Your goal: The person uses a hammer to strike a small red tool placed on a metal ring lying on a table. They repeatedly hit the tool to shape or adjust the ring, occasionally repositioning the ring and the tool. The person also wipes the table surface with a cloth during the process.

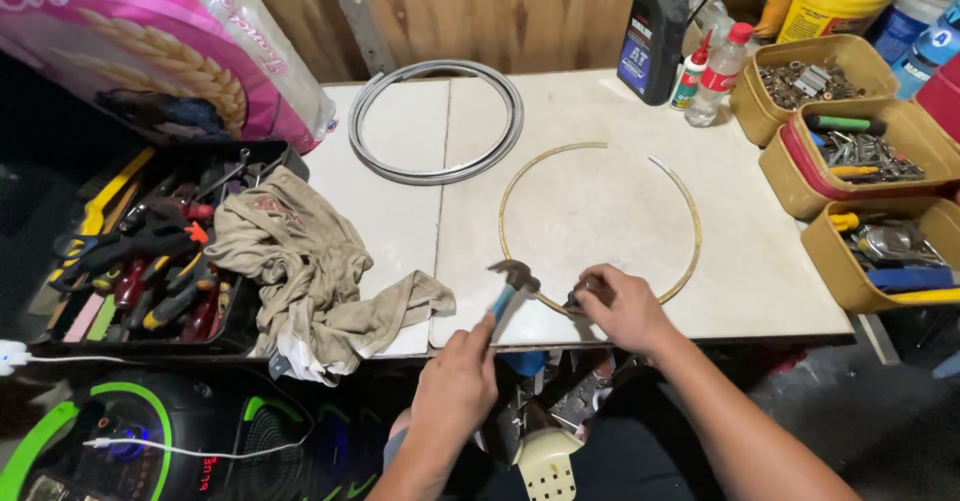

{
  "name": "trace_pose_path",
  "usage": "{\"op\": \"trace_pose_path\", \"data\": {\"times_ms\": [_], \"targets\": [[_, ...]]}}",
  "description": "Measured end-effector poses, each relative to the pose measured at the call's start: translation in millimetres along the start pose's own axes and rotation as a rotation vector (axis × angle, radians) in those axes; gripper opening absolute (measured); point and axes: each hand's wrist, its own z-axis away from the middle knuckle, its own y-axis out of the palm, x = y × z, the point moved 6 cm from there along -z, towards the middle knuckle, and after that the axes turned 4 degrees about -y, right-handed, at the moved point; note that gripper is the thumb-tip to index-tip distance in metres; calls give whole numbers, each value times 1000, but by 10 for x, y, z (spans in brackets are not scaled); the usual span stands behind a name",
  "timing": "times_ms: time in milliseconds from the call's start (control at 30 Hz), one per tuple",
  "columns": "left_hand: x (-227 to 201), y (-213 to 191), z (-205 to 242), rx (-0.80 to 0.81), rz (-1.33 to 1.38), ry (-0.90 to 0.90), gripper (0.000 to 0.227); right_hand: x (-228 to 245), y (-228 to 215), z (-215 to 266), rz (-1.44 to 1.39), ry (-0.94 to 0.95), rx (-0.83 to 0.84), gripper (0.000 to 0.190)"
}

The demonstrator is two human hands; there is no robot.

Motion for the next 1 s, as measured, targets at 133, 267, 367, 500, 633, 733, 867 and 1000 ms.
{"op": "trace_pose_path", "data": {"times_ms": [133, 267, 367, 500, 633, 733, 867, 1000], "targets": [[415, 214, -320, -242, 97, -41, 52, -129, 17, 63, 42, 7, -43, 37], [530, 120, -521, -548, -115, 16, 52, 59, 92, 230, -51, 222, -101, 49], [471, 7, -703, -684, -259, 113, 31, 26, 198, 188, 10, -115, -235, 44], [3, 225, -962, -790, -60, 379, 24, -21, 184, 69, -1, -233, -227, 44], [-85, 591, -1458, -82, 191, -93, 39, -81, 194, -14, -41, -313, -226, 44], [-88, 651, -1622, -12, 180, -186, 38, -121, 207, -46, -63, -300, -239, 39], [-91, 395, -1661, 53, 260, -219, 27, -449, 194, -74, -396, -138, -315, 40], [-118, 352, -1616, 88, 280, -228, 26, -105, 109, -94, -388, -148, -251, 42]]}}
